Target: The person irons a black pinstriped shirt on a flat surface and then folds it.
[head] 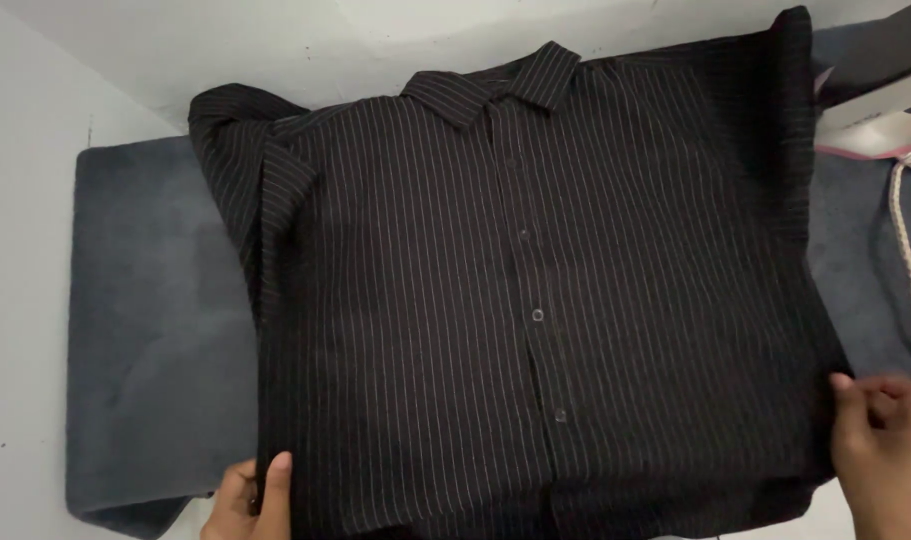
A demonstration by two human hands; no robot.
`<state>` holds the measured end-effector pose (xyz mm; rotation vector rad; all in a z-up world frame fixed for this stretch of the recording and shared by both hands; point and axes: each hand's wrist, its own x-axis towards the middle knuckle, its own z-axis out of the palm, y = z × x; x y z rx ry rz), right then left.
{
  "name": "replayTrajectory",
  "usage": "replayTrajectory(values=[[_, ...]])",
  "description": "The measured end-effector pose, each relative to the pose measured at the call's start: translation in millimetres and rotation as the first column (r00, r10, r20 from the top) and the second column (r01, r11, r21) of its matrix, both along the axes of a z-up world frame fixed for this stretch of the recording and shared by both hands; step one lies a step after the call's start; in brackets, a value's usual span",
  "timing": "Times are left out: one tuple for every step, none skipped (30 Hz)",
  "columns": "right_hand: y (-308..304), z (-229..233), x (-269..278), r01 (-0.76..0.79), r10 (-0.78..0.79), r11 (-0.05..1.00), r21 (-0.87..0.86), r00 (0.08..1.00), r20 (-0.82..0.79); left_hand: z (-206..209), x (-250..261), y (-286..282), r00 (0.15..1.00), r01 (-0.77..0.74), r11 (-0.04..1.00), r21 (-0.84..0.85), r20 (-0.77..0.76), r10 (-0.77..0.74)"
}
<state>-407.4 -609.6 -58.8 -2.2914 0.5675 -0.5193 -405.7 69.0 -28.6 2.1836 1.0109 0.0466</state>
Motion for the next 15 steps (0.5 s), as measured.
replayTrajectory(values=[[-0.3,-1.0,-0.2,-0.015,0.015,1.000,-0.003,1.000,-0.014,2.7,1.6,-1.2,0.994,-0.001,0.997,0.074,-0.108,0.009],[-0.5,-2.0,-0.6,-0.030,0.030,1.000,-0.006,0.999,-0.028,5.3,3.0,-2.5,0.977,0.006,0.989,0.147,-0.213,0.025],[7.0,11.7,10.2,-0.030,0.030,1.000,-0.006,0.999,-0.029,6.7,5.2,1.6,0.977,0.006,0.989,0.147,-0.214,0.026],[14.7,25.6,21.0,0.029,-0.050,0.993,-0.111,0.981,-0.187,8.2,7.2,5.8,0.972,0.034,0.996,0.081,-0.235,-0.014],[22.0,39.7,32.2,0.070,-0.142,0.973,-0.221,0.933,-0.329,9.0,10.2,9.7,0.966,0.062,0.998,0.013,-0.251,-0.056],[15.9,39.2,35.1,0.071,-0.143,0.972,-0.222,0.934,-0.329,12.9,16.4,12.4,0.966,0.062,0.998,0.012,-0.250,-0.057],[9.4,38.8,38.8,0.072,-0.113,0.990,-0.122,0.923,-0.369,16.9,22.8,14.9,0.961,0.096,0.993,-0.075,-0.251,-0.112],[3.0,38.5,42.2,0.075,-0.077,0.997,-0.021,0.911,-0.405,20.9,29.1,17.3,0.955,0.129,0.979,-0.160,-0.247,-0.167],[3.6,48.6,52.3,0.078,-0.082,0.997,-0.025,0.910,-0.406,22.4,37.8,19.9,0.954,0.133,0.978,-0.164,-0.247,-0.171],[4.2,58.7,62.5,0.099,-0.069,0.995,0.029,0.852,-0.518,24.0,46.5,22.5,0.954,0.177,0.956,-0.236,-0.197,-0.225],[5.9,67.3,75.6,0.121,-0.042,0.989,0.085,0.783,-0.621,27.1,55.1,26.2,0.952,0.219,0.928,-0.300,-0.142,-0.270],[8.2,71.8,89.6,0.119,-0.040,0.989,0.086,0.784,-0.620,43.9,74.4,18.4,0.953,0.218,0.929,-0.299,-0.140,-0.269],[10.6,76.2,103.9,0.156,-0.028,0.976,0.152,0.782,-0.623,60.7,93.3,10.5,0.953,0.213,0.919,-0.333,-0.136,-0.270],[12.9,80.5,118.3,0.192,-0.015,0.957,0.216,0.780,-0.626,77.4,112.3,2.7,0.953,0.208,0.907,-0.366,-0.132,-0.272],[10.8,78.4,127.8,0.191,-0.015,0.958,0.216,0.780,-0.626,78.2,126.4,-0.4,0.953,0.207,0.907,-0.366,-0.132,-0.271]])
